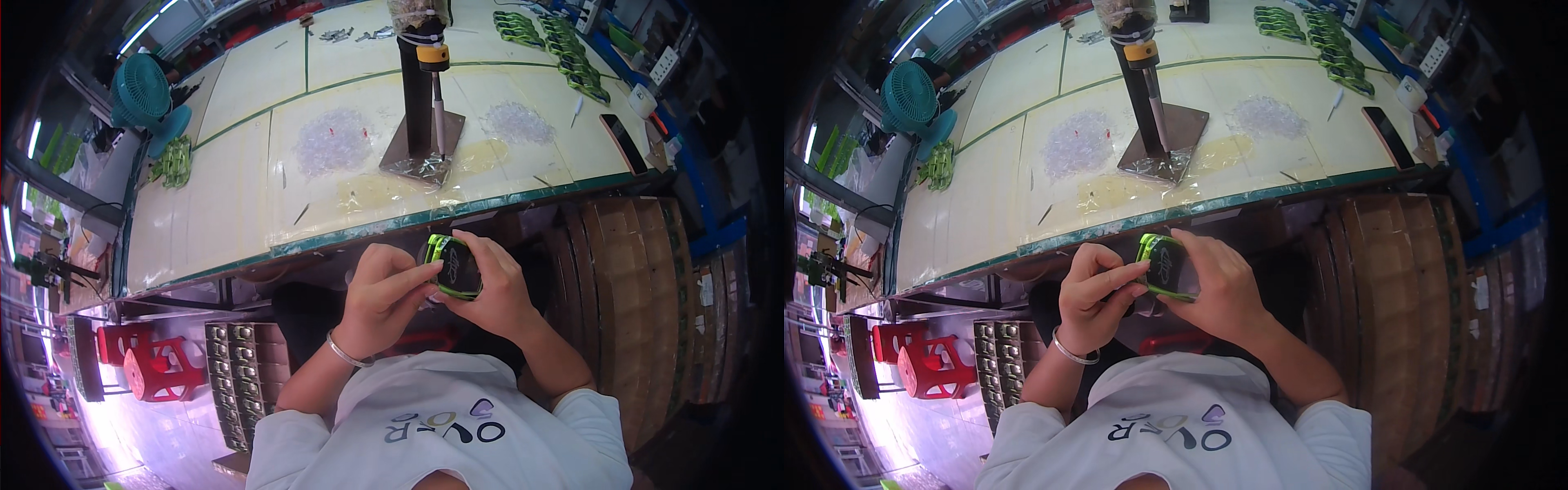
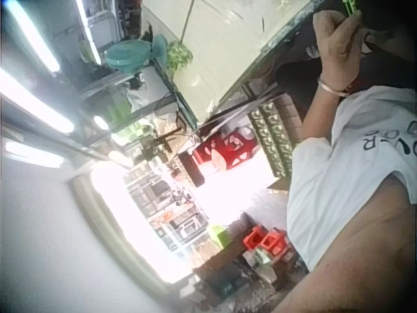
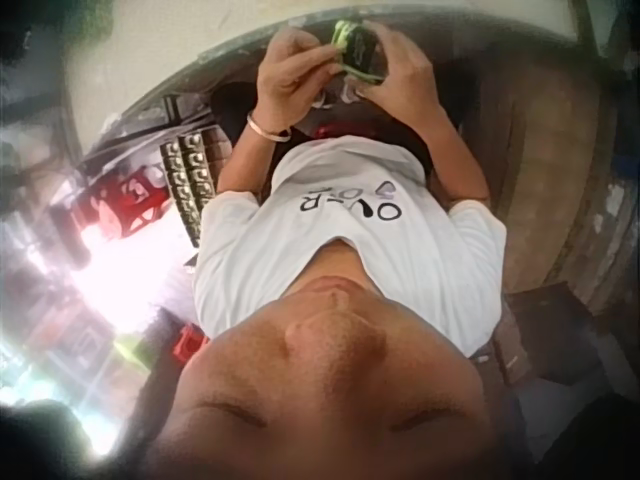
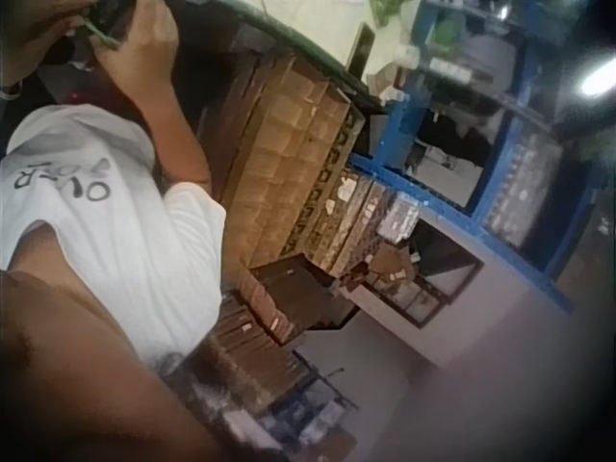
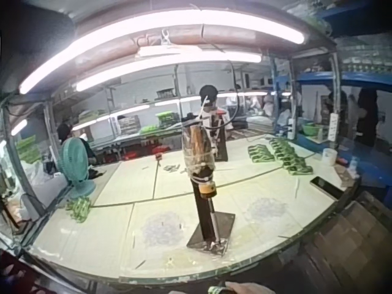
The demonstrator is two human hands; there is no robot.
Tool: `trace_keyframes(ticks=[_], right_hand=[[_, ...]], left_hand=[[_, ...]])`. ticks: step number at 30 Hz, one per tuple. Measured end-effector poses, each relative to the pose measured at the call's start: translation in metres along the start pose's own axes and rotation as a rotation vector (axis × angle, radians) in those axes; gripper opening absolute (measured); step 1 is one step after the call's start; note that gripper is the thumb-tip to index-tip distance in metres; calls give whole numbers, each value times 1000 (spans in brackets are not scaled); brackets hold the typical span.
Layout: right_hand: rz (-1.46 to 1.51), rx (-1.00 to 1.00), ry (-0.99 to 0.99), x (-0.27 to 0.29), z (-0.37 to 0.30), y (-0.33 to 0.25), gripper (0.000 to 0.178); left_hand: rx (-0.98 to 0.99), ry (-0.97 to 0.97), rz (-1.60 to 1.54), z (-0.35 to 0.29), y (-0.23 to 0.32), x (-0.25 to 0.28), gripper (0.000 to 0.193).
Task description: The person assembles small green electronic devices at a workbench. They pick up a device, insert a small component, and use a screwdriver to secure it before placing the finished unit on the table. The process is repeated for multiple units.
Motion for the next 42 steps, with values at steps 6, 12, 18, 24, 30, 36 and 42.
trace_keyframes(ticks=[6,12,18,24,30,36,42], right_hand=[[38,-14,49,7,-1,4,62],[35,-146,38,0,-7,23,63],[-27,-164,-12,-15,-12,26,65],[11,-187,-140,-39,-29,32,58],[-173,6,107,45,18,63,34],[-601,-80,269,110,90,165,27],[-638,-51,291,101,104,178,10]], left_hand=[[-206,10,329,2,19,-10,46],[-41,-151,399,-20,7,-44,58],[20,109,47,-33,-29,-38,42],[912,130,-913,-74,-63,-74,28],[1069,49,-1058,-96,-73,-77,31],[1032,2,-1042,-97,-65,-86,30],[1060,-17,-999,-103,-67,-83,29]])
Point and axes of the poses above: each hand's wrist, its own z-axis towards the middle knuckle, its own x-axis out of the back of the hand, y = z × x, the point moved 8 cm from there along z, towards the middle knuckle, and after that the axes turned 15 degrees about z, right-handed, at the moved point
